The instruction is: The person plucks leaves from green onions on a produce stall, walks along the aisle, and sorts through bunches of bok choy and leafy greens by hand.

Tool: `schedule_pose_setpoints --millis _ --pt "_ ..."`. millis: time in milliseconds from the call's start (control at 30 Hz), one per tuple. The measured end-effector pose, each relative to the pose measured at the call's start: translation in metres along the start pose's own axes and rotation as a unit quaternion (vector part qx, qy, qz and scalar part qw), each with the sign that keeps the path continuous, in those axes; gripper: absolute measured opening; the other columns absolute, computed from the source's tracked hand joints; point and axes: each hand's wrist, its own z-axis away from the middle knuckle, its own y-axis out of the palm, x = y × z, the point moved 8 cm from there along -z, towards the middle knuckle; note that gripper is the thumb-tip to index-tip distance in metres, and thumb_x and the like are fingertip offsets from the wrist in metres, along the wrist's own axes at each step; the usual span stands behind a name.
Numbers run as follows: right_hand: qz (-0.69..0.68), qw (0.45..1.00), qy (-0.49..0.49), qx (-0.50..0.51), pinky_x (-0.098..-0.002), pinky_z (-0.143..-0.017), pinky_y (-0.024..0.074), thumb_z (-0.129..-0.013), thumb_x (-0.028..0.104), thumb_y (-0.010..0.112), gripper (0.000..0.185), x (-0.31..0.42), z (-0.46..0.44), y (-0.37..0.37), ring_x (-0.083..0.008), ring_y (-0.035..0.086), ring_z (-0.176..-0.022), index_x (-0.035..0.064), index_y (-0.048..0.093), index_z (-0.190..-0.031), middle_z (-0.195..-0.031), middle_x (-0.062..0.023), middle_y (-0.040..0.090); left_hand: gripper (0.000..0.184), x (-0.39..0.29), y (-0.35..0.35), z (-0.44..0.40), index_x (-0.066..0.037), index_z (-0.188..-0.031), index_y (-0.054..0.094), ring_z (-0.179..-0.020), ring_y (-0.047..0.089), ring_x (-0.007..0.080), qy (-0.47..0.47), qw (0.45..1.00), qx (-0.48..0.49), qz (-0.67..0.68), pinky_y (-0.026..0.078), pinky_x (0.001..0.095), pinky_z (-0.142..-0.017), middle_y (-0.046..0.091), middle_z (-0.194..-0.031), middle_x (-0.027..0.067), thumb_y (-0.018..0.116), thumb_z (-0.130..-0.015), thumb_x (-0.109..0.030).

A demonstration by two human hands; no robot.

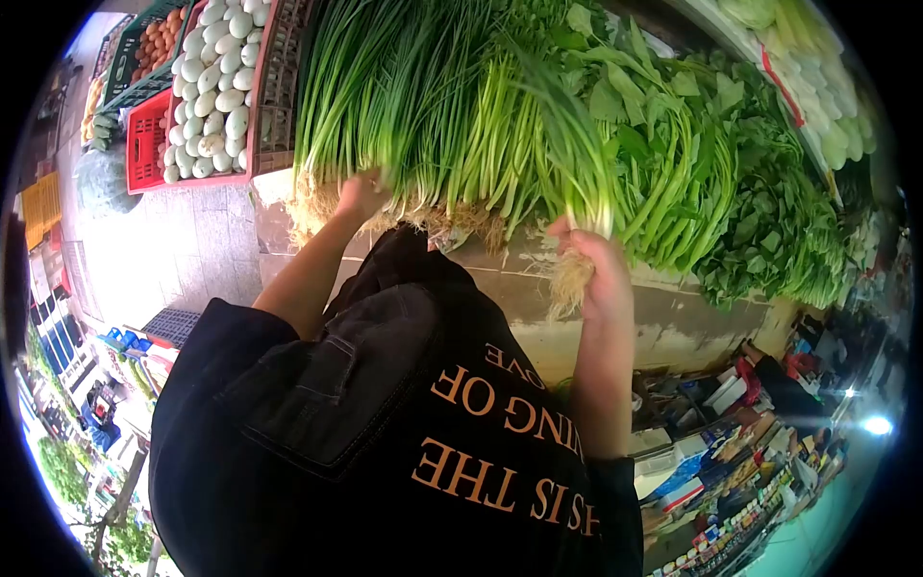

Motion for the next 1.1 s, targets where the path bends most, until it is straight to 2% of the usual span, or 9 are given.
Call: schedule_pose_setpoints --millis 67,233,267,300,400,700,833,967,1100 --pt "-0.009 0.999 0.028 0.022 -0.0236 -0.063 0.0427 -0.074 0.021 0.053 0.031 -0.007 -0.003 -0.002 -0.0120 0.053 -0.070 -0.0025 0.062 -0.092 -0.082 -0.0072 0.061 0.060 0.004 0.028 -0.006 -0.007 -0.127 0.045 -0.106 0.053 0.0294 0.089 0.974 0.038 -0.203 0.046 0.0392 -0.090 0.052 -0.121 0.0168 0.065 -0.074 -0.024" --pt "-0.041 0.998 -0.012 0.036 -0.0248 -0.060 0.0419 -0.072 0.024 0.053 0.035 0.002 0.008 0.001 -0.0129 0.052 -0.067 -0.0031 0.061 -0.091 -0.078 -0.0078 0.060 0.059 -0.049 -0.018 0.023 -0.005 -0.126 0.046 -0.114 0.047 0.0300 0.167 0.958 -0.211 -0.094 0.041 0.0420 -0.092 0.047 -0.125 0.0144 0.065 -0.077 -0.032" --pt "-0.060 0.996 -0.028 0.054 -0.0250 -0.058 0.0414 -0.071 0.025 0.053 0.035 0.006 0.010 0.003 -0.0131 0.052 -0.066 -0.0032 0.060 -0.091 -0.076 -0.0076 0.059 0.057 -0.055 -0.001 0.015 -0.005 -0.126 0.045 -0.113 0.048 0.0291 0.165 0.982 -0.089 0.017 0.041 0.0410 -0.091 0.048 -0.124 0.0134 0.062 -0.080 -0.034" --pt "-0.052 0.994 -0.052 0.075 -0.0257 -0.043 0.0235 -0.074 0.030 0.053 0.034 0.012 0.016 0.014 -0.0103 0.031 -0.048 0.0008 0.054 -0.092 -0.056 0.0020 0.033 0.055 -0.078 0.007 0.026 -0.005 -0.126 0.045 -0.111 0.049 0.0281 0.158 0.979 0.037 0.124 0.042 0.0399 -0.090 0.050 -0.122 0.0124 0.060 -0.082 -0.035" --pt "-0.098 0.981 -0.072 0.152 -0.0262 -0.043 0.0229 -0.073 0.031 0.053 0.035 0.027 0.034 0.037 -0.0107 0.032 -0.048 0.0008 0.053 -0.090 -0.055 0.0016 0.034 0.049 -0.167 0.018 0.096 -0.006 -0.126 0.045 -0.106 0.053 0.0235 0.155 0.858 0.375 0.316 0.042 0.0360 -0.088 0.054 -0.119 0.0092 0.049 -0.090 -0.039" --pt "0.324 0.920 -0.215 0.049 -0.0304 -0.059 0.0466 -0.071 0.021 0.055 0.022 0.056 0.068 0.049 -0.0212 0.059 -0.064 0.0035 0.060 -0.084 -0.072 -0.0075 0.062 0.061 -0.269 -0.015 0.178 -0.005 -0.130 0.032 -0.106 0.052 0.0238 0.198 0.693 0.411 0.558 0.044 0.0377 -0.085 0.048 -0.121 0.0106 0.059 -0.085 -0.038" --pt "0.678 0.702 -0.188 -0.108 -0.0430 -0.059 0.0467 -0.073 0.031 0.060 0.029 0.055 0.088 0.069 -0.0350 0.060 -0.063 0.0035 0.058 -0.082 -0.068 -0.0162 0.060 0.062 -0.280 -0.015 0.200 -0.004 -0.129 0.034 -0.108 0.050 0.0259 0.141 0.637 0.420 0.631 0.043 0.0430 -0.088 0.049 -0.121 0.0126 0.061 -0.083 -0.037" --pt "0.605 0.730 -0.311 -0.058 -0.0376 -0.055 0.0460 -0.075 0.045 0.062 0.043 0.055 0.106 0.080 -0.0313 0.059 -0.059 0.0035 0.060 -0.086 -0.066 -0.0144 0.060 0.038 -0.276 -0.003 0.185 -0.007 -0.119 0.046 -0.090 0.059 0.0206 0.079 0.593 0.425 0.680 0.044 0.0467 -0.087 0.055 -0.115 0.0094 0.058 -0.085 -0.022" --pt "0.471 0.834 -0.283 -0.058 -0.0262 -0.052 0.0397 -0.084 0.026 0.058 0.027 0.060 0.107 0.044 -0.0124 0.053 -0.055 0.0010 0.064 -0.090 -0.065 -0.0068 0.061 0.031 -0.275 -0.015 0.195 -0.009 -0.114 0.050 -0.089 0.062 0.0198 0.100 0.568 0.433 0.693 0.043 0.0474 -0.088 0.056 -0.116 0.0089 0.055 -0.083 -0.011"
